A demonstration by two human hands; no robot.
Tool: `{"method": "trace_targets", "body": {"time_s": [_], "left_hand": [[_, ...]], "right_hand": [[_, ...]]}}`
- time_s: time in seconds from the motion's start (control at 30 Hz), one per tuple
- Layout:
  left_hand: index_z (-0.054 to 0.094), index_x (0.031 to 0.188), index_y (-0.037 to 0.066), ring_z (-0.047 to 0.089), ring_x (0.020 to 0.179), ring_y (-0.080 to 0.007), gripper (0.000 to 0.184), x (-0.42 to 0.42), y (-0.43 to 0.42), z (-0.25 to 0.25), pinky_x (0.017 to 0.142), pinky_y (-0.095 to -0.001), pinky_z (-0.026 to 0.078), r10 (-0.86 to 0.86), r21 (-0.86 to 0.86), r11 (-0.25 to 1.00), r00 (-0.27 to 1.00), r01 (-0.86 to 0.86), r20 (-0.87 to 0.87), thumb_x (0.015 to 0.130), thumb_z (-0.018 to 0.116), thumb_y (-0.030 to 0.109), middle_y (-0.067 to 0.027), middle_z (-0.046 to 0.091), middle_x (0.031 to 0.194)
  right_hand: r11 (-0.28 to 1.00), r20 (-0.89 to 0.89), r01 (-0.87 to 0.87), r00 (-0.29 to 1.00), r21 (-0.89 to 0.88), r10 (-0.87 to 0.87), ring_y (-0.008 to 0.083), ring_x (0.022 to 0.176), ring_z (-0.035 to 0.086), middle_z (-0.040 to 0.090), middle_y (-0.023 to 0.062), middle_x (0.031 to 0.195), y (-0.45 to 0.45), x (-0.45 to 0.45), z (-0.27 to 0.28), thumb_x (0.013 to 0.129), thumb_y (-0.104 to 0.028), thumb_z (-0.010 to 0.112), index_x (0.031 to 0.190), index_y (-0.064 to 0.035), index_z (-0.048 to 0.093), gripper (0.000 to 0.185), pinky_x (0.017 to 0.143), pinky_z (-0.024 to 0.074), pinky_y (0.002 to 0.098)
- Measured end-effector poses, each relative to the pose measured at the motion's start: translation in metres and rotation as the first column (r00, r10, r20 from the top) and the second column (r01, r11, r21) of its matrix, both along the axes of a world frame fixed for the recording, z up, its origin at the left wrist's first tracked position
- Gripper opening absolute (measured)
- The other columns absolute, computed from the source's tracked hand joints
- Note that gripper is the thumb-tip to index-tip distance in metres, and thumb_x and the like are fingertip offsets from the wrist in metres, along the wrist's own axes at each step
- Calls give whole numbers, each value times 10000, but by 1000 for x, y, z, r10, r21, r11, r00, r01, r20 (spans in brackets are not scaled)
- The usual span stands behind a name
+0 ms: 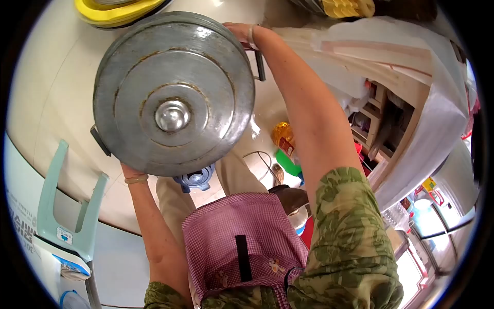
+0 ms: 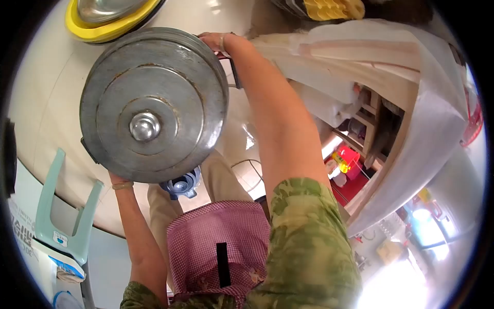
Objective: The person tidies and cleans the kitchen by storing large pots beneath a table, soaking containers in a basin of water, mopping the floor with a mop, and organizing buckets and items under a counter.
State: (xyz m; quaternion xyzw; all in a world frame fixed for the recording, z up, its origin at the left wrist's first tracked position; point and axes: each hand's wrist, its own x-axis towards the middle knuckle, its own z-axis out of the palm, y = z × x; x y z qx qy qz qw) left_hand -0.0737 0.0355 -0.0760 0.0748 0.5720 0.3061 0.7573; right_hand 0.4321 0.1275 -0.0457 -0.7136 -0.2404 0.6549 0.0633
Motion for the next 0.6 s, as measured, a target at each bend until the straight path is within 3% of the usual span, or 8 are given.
{"method": "trace_targets", "body": {"time_s": [0.03, 0.17, 0.2, 0.3, 0.43, 0.6], "left_hand": [[301, 1387, 32, 417, 1254, -262, 534, 0, 3, 0, 1042, -389, 370, -7, -34, 999, 1000, 8, 28, 971, 392, 355, -122, 412, 1387], [286, 1394, 38, 413, 1257, -271, 554, 10, 18, 15, 1044, -399, 369, -5, -90, 996, 1000, 8, 31, 967, 387, 377, -123, 411, 1387], [287, 1395, 43, 410, 1259, -278, 566, 13, 22, 23, 1046, -405, 365, 10, -90, 996, 1000, -9, 14, 962, 388, 393, -122, 410, 1389], [299, 1395, 58, 400, 1266, -299, 601, 22, 41, 40, 1055, -428, 349, 73, -95, 993, 997, -73, -13, 947, 389, 448, -119, 403, 1398], [325, 1382, 60, 421, 1248, -298, 566, 25, 55, 48, 1037, -431, 362, 53, -49, 997, 997, -57, -62, 949, 392, 419, -128, 407, 1392], [323, 1392, 69, 396, 1269, -308, 585, 20, 71, 55, 1056, -448, 336, 58, -63, 996, 989, -67, -133, 942, 394, 435, -116, 403, 1401]], "right_hand": [[1000, -4, -1, 1000, -3, 1, 146, 1048, 536, 567, 6, 1203, -2, 2, -4, 860, -406, 508, 1280, -225, 520, 458, 762, 508, 338], [987, -94, 162, 983, 23, -159, 187, 929, 615, 581, 120, 1169, -13, 4, -28, 868, -312, 556, 1275, -65, 485, 481, 752, 531, 330], [982, -96, 189, 978, 17, -186, 188, 883, 626, 609, 113, 1121, -16, 1, -26, 852, -291, 580, 1226, -52, 525, 447, 733, 537, 339], [951, -141, 303, 941, -52, -308, 188, 859, 631, 636, 102, 1055, -24, -8, -19, 849, -282, 580, 1184, -50, 556, 409, 712, 539, 338], [949, -175, 294, 935, -110, -310, 194, 851, 634, 646, 114, 1018, -34, -5, -23, 894, -264, 520, 1134, -48, 586, 330, 719, 533, 350], [904, -167, 423, 889, -57, -426, 201, 859, 633, 646, 120, 1031, -36, -21, 11, 930, -325, 442, 1099, -51, 605, 360, 781, 513, 366]]}}
